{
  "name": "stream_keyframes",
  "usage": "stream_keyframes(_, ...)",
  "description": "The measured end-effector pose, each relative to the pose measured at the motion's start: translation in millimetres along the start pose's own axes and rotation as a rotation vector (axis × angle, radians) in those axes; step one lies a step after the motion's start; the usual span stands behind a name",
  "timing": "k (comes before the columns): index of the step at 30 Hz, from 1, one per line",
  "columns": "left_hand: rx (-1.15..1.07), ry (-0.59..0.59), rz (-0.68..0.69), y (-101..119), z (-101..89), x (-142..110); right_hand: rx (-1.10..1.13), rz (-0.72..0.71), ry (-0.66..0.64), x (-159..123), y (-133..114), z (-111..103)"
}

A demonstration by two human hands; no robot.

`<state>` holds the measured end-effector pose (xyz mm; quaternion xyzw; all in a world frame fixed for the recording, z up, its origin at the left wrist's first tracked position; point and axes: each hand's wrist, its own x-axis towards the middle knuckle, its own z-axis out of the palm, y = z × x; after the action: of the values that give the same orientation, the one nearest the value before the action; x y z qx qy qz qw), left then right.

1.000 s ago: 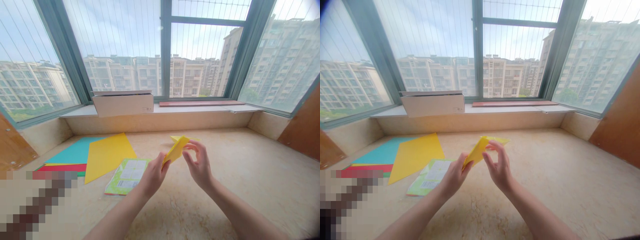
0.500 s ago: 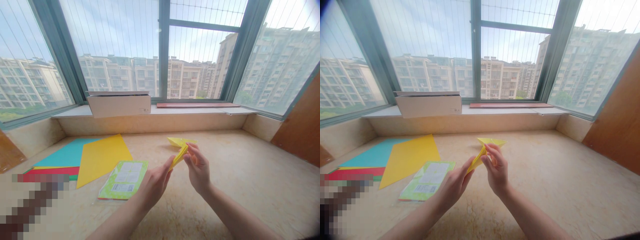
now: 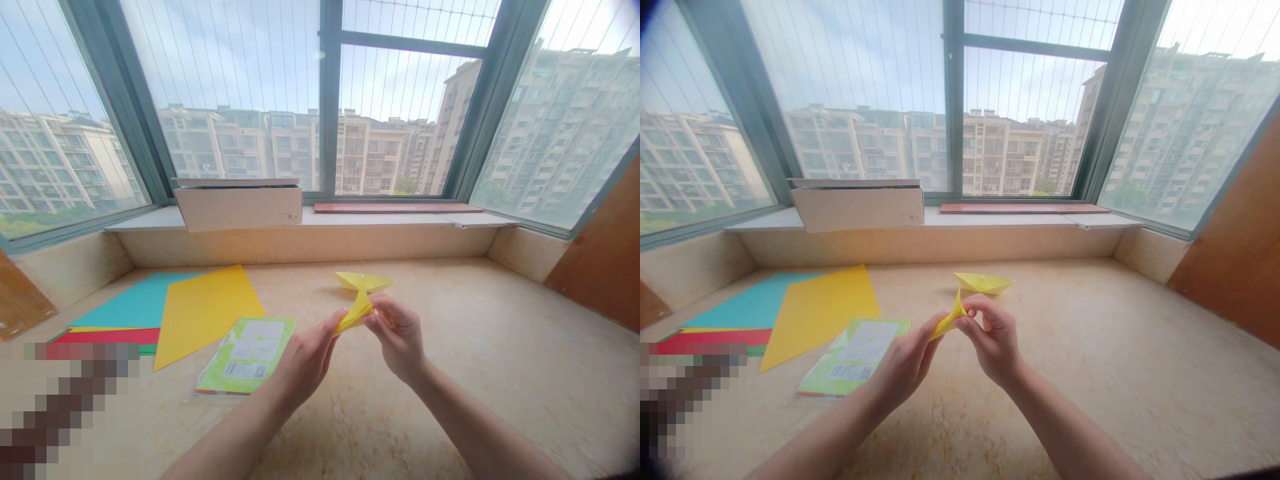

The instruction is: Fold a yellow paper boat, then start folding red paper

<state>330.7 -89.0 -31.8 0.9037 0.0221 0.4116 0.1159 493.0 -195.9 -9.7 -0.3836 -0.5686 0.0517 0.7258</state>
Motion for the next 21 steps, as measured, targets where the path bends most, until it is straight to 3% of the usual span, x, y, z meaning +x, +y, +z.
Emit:
stream_keyframes(4,-0.004,0.013,0.031,-10.0,-2.8,0.6,-0.003,-0.027,-0.163,3.3,-11.7,-0.5)
stream_keyframes(9,0.008,0.023,0.101,-18.9,-10.5,5.0,-0.004,-0.174,-0.33,10.8,-19.1,-0.6)
stream_keyframes(16,-0.103,-0.098,0.105,-10.7,-15.7,6.3,-0.025,-0.104,-0.227,4.2,-16.2,-3.4)
stream_keyframes(21,-0.109,-0.112,0.099,-11.3,-15.3,5.9,-0.044,-0.079,-0.26,1.9,-19.8,-2.5)
